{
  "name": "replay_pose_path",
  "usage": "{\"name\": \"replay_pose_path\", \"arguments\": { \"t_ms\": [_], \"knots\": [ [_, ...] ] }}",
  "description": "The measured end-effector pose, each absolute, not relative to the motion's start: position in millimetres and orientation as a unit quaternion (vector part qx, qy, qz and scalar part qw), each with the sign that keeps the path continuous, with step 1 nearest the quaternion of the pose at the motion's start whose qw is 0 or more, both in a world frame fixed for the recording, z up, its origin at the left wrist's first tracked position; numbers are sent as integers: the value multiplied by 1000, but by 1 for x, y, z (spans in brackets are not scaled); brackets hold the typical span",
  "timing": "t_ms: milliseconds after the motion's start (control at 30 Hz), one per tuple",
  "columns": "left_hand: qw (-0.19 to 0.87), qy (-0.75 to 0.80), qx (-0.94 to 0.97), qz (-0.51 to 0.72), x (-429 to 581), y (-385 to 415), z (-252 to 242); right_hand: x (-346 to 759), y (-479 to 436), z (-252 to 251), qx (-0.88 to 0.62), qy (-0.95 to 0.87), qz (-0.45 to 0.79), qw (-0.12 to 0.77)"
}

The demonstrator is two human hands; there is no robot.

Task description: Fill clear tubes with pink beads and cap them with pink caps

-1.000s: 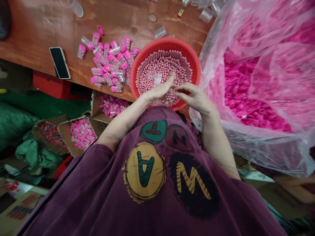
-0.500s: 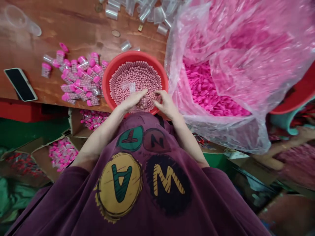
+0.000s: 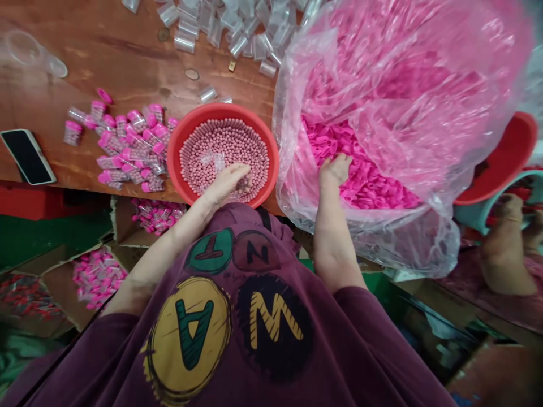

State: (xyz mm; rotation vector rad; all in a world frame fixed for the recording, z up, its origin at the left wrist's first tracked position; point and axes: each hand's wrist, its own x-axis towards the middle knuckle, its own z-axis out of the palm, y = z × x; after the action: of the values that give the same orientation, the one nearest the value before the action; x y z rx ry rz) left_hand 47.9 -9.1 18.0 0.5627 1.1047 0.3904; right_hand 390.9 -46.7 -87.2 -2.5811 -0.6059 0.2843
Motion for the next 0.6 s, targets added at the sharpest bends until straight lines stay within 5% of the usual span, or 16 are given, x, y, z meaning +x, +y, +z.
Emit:
{"name": "replay_pose_path", "arguments": {
  "t_ms": [333, 600],
  "knots": [
    [819, 492, 184, 229, 44, -12, 25, 397, -21, -83, -951, -233, 82, 185],
    [873, 392, 136, 256, 22, -9, 26, 388, -47, -94, -939, -221, 51, 259]
  ]
}}
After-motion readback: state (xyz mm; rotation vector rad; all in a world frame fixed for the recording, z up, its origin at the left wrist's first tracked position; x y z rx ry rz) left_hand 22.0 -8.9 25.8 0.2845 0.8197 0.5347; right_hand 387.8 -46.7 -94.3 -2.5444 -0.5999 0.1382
